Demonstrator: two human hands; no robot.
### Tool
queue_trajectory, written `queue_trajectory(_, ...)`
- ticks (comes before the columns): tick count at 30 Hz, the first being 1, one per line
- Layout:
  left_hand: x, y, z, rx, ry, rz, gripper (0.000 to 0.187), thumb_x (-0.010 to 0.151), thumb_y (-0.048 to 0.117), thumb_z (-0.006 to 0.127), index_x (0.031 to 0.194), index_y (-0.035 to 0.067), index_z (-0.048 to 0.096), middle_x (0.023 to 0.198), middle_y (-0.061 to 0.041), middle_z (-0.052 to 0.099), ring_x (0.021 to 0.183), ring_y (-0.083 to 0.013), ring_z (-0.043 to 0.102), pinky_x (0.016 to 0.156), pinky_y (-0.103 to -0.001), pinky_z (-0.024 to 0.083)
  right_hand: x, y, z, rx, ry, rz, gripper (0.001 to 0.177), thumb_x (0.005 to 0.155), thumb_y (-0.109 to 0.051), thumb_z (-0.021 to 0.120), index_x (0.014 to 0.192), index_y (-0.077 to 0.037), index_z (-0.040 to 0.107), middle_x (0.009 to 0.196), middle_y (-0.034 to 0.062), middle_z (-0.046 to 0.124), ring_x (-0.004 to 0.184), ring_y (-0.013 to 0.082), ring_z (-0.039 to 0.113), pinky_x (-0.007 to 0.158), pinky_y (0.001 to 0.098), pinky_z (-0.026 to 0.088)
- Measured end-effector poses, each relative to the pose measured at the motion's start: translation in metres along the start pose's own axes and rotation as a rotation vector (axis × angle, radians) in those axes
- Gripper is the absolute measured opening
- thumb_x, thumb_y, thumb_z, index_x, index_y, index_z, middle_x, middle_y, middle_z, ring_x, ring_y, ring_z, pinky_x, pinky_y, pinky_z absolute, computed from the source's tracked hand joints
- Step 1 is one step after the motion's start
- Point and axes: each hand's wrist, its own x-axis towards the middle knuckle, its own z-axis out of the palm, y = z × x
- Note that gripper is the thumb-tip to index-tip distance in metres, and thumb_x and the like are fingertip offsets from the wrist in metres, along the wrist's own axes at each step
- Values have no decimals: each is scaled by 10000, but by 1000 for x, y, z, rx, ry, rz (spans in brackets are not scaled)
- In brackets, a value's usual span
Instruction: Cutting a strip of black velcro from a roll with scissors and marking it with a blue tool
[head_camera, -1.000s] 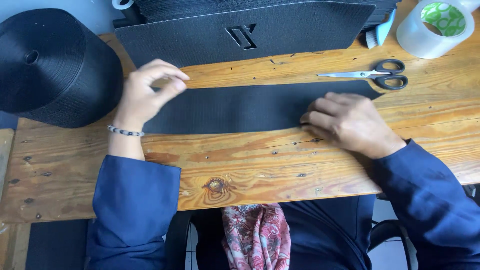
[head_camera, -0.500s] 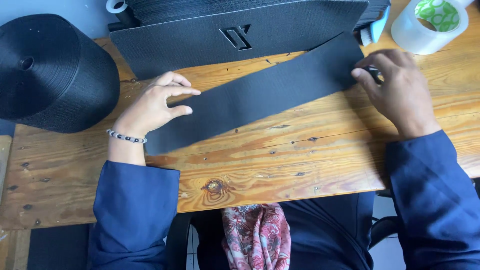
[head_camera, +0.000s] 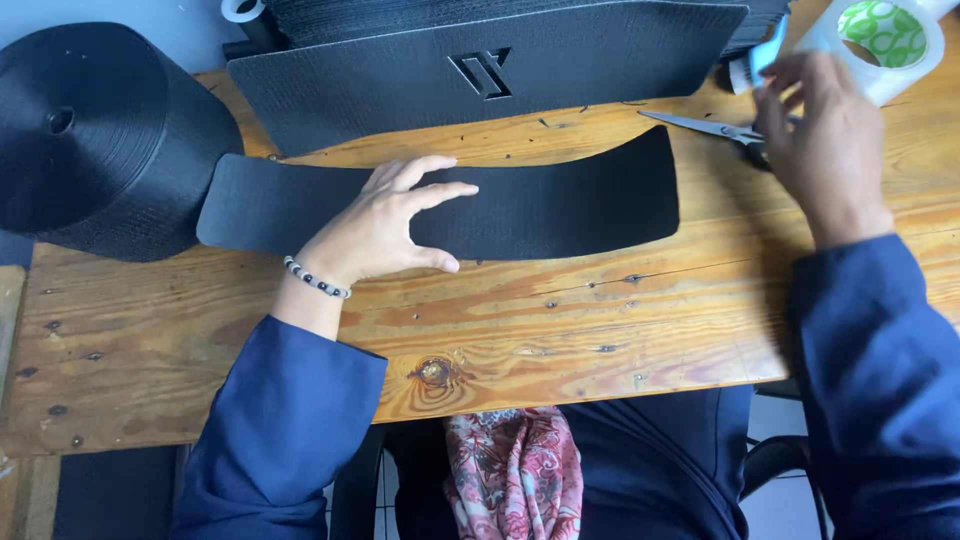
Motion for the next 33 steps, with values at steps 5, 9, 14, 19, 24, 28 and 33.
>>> queue_trajectory(5, 0, 11, -10, -95, 48, 47, 864, 694, 338, 950, 1454, 207, 560, 1488, -113, 464, 1385, -316, 467, 1200, -474, 325, 9, 71, 37, -377, 62, -127, 439, 969, -22, 688, 1388, -136, 750, 1233, 136, 650, 1101, 359, 635, 852, 456, 562)
queue_trajectory(9, -1, 28, -33, -262, 147, 88, 679, 810, 373, 864, 1374, 141, 564, 1463, -136, 500, 1389, -289, 480, 1200, -439, 361, 17, 75, 53, -765, 44, -161, 424, 971, -217, 691, 1392, -264, 720, 1169, 3, 648, 976, 219, 616, 500, 349, 536)
queue_trajectory(14, -8, 25, -49, -348, 264, 138, 640, 877, 435, 743, 1374, 87, 540, 1498, -160, 482, 1445, -301, 450, 1253, -453, 342, 18, 55, 30, -480, 24, -124, 241, 1049, -181, 736, 1267, -118, 653, 1143, 44, 689, 919, 223, 702, 666, 376, 539)
queue_trajectory(19, -16, -3, -42, -929, 193, 210, 787, 880, 480, 716, 1425, -9, 429, 1575, -249, 440, 1527, -310, 428, 1296, -342, 348, 11, 37, 20, 56, -256, -259, 339, 860, 44, 739, 1178, 35, 623, 1101, 230, 660, 1032, 410, 594, 918, 450, 489)
queue_trajectory(24, -19, -14, -30, -1253, 311, 153, 911, 849, 603, 799, 1481, 52, 444, 1533, -292, 491, 1490, -357, 486, 1257, -383, 428, 19, 17, 14, 107, -322, -352, 330, 993, -168, 780, 1289, -32, 732, 1007, 194, 651, 865, 365, 641, 812, 448, 521)
queue_trajectory(28, -22, -22, -24, -1338, 360, 130, 972, 827, 571, 826, 1498, -17, 442, 1544, -282, 497, 1457, -337, 520, 1225, -369, 449, 16, 9, 11, 29, -354, -361, 289, 1004, -185, 718, 1279, -101, 741, 1027, 138, 686, 936, 336, 672, 893, 424, 533)
queue_trajectory(33, -21, -14, -28, -1376, 387, 87, 1042, 804, 583, 831, 1510, -59, 411, 1532, -305, 488, 1470, -394, 502, 1259, -414, 434, 10, -1, -11, 403, -268, -210, 303, 1000, 100, 619, 1289, 28, 670, 1076, 156, 639, 926, 260, 609, 884, 362, 489)
